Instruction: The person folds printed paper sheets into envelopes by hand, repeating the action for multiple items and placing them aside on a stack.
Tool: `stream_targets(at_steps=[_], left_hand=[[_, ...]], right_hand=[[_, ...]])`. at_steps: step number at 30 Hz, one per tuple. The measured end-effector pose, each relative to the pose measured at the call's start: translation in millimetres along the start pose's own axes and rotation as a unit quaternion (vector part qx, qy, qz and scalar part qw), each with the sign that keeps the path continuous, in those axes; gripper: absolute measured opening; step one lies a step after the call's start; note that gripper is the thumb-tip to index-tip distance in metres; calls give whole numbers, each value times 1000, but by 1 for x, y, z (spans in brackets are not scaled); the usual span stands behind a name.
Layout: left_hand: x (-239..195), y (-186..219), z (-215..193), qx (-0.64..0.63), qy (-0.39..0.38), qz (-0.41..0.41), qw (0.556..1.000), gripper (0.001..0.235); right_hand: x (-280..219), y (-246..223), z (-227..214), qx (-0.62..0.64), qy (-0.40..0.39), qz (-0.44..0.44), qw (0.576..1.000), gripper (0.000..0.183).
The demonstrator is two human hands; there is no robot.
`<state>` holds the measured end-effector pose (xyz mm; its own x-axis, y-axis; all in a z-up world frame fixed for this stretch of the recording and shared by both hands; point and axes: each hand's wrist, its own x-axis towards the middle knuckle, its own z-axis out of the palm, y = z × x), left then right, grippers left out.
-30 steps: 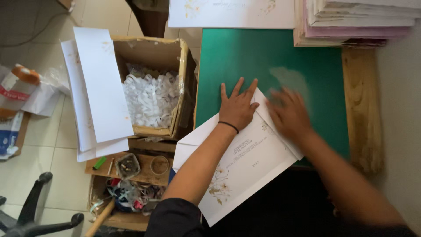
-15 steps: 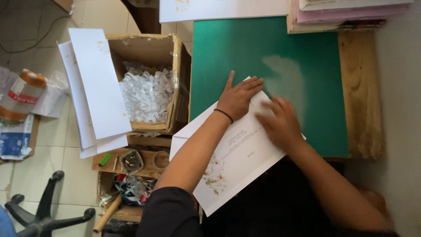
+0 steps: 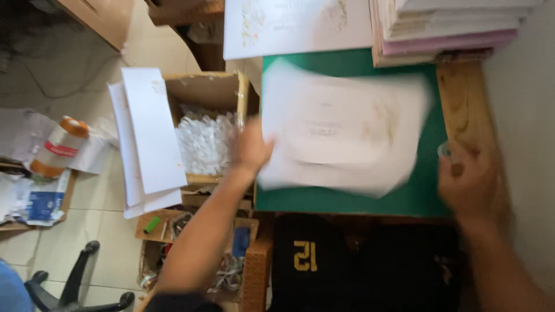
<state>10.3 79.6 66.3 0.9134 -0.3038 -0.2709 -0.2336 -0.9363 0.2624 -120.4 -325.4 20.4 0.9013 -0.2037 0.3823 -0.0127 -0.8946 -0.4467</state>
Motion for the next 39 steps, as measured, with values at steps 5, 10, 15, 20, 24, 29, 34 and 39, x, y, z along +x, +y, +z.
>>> stream_targets(at_steps=[5,10,15,20,24,29,34,39], left_hand=[[-112,76,30,-78,-295,39,952,58],[-13,105,67,-6,103,79,992,46],[71,111,60,-2,195,6,981,98],[91,108,31,31,57,-11,998,113],[118,86,39,90,12,-38,995,50],[84,72,36,101,-88,90,987,45],[43,65,35,30,-24,262,964,92],[25,72,58,67,56,247,965,95]], right_hand=[[9,-51,78,-77,-121,-68,987,68],[11,-65,106,-84,-169,-210,959,66],[3,-49,84,-98,-231,-268,930,61],[73,-64,114,-70,-229,-317,918,70],[91,-83,116,-38,-203,-310,928,75],[92,-88,108,22,-190,-257,947,79],[94,-92,106,51,-189,-216,957,89],[95,-93,106,66,-188,-213,957,96]])
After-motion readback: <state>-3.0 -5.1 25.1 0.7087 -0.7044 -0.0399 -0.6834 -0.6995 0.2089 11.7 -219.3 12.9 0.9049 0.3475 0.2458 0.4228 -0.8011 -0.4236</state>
